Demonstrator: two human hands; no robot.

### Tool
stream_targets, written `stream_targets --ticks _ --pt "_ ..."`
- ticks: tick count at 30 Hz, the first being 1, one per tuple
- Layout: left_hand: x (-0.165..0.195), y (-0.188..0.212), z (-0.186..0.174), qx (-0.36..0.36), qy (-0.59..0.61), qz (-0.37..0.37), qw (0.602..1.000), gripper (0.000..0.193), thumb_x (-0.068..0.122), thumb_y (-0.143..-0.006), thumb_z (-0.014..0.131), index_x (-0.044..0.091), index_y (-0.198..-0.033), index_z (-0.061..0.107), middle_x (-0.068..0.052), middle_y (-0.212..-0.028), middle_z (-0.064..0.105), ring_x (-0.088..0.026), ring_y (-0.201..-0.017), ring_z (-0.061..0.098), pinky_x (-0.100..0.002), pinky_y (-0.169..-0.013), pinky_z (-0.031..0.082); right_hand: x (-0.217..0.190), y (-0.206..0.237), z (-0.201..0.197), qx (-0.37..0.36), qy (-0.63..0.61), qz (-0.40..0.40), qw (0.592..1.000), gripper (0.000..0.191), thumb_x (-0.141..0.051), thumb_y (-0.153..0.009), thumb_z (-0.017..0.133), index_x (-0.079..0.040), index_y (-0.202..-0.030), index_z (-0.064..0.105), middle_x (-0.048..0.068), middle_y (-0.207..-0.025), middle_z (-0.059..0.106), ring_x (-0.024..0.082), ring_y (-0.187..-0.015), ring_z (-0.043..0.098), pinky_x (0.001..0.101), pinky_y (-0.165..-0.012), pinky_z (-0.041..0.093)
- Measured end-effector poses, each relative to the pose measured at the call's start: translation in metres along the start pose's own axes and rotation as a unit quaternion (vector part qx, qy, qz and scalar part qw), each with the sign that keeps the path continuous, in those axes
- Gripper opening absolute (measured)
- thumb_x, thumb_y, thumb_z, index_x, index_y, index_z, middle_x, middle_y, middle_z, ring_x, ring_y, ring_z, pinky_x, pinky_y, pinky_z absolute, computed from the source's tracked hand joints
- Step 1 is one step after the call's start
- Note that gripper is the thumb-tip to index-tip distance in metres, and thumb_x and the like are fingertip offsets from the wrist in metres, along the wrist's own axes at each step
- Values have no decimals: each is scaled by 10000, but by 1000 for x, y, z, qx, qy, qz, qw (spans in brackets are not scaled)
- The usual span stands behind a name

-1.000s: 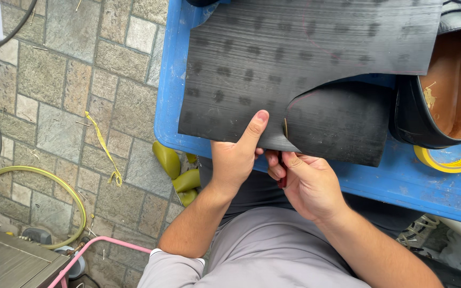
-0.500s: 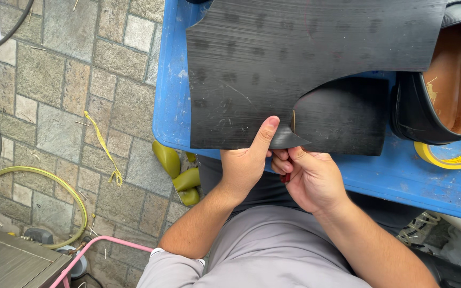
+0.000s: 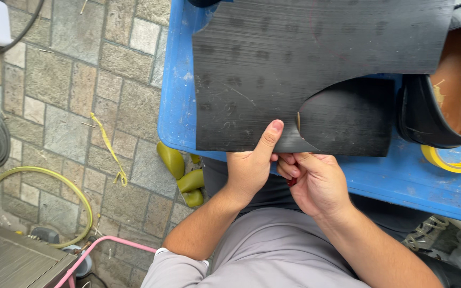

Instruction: The person uses a small knife to cut a black rubber sheet placed on a blue plastic table. They follow pre-drawn outlines to cut out several shoe insole shapes, rotating the sheet as needed and separating each cut piece.

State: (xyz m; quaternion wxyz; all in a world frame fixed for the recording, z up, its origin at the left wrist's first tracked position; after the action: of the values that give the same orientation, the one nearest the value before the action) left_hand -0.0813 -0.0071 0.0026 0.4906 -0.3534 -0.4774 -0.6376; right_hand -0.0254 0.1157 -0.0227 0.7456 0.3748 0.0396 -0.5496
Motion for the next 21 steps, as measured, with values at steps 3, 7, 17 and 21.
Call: stream_targets --ticks 3,7,17,21 --pt "-3 0 1 -12 49 -25 998 221 191 -1043 661 51 -875 696 -11 -749 687 -51 -592 578 -202 -508 436 1 1 2 -2 -5 -9 1000 218 -90 -1075 521 11 -946 666 61 -846 582 124 -703 466 304 -707 415" --pt "-2 -1 -1 -13 31 -40 999 272 198 -1077 651 28 -868 687 -25 -724 677 -64 -619 591 -200 -541 432 2 1 2 8 13 0 1000 227 -120 -1068 518 3 -962 677 57 -855 581 137 -733 484 324 -744 434" --pt "9 2 3 -38 35 -53 997 279 211 -1044 636 -3 -874 686 -77 -708 678 -131 -546 661 -248 -454 540 6 -4 13 -66 -63 -28 995 211 -133 -1098 499 -26 -1002 654 55 -908 593 146 -792 521 328 -763 447" --pt "6 1 1 -30 27 -64 997 297 211 -1041 653 -6 -841 681 -90 -696 677 -144 -536 672 -251 -439 543 8 -5 16 -56 -91 -13 994 208 -110 -1098 483 -31 -984 638 55 -894 581 139 -770 513 310 -740 443"
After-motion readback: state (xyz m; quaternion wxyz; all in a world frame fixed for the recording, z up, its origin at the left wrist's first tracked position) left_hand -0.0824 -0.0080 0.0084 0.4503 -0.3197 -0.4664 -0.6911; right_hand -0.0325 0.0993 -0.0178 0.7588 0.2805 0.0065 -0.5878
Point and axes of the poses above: each hand's wrist, its own y-axis away from the middle knuckle, its own z-axis out of the palm, x = y × z, the point moved 5 cm from there along -y, towards the middle knuckle
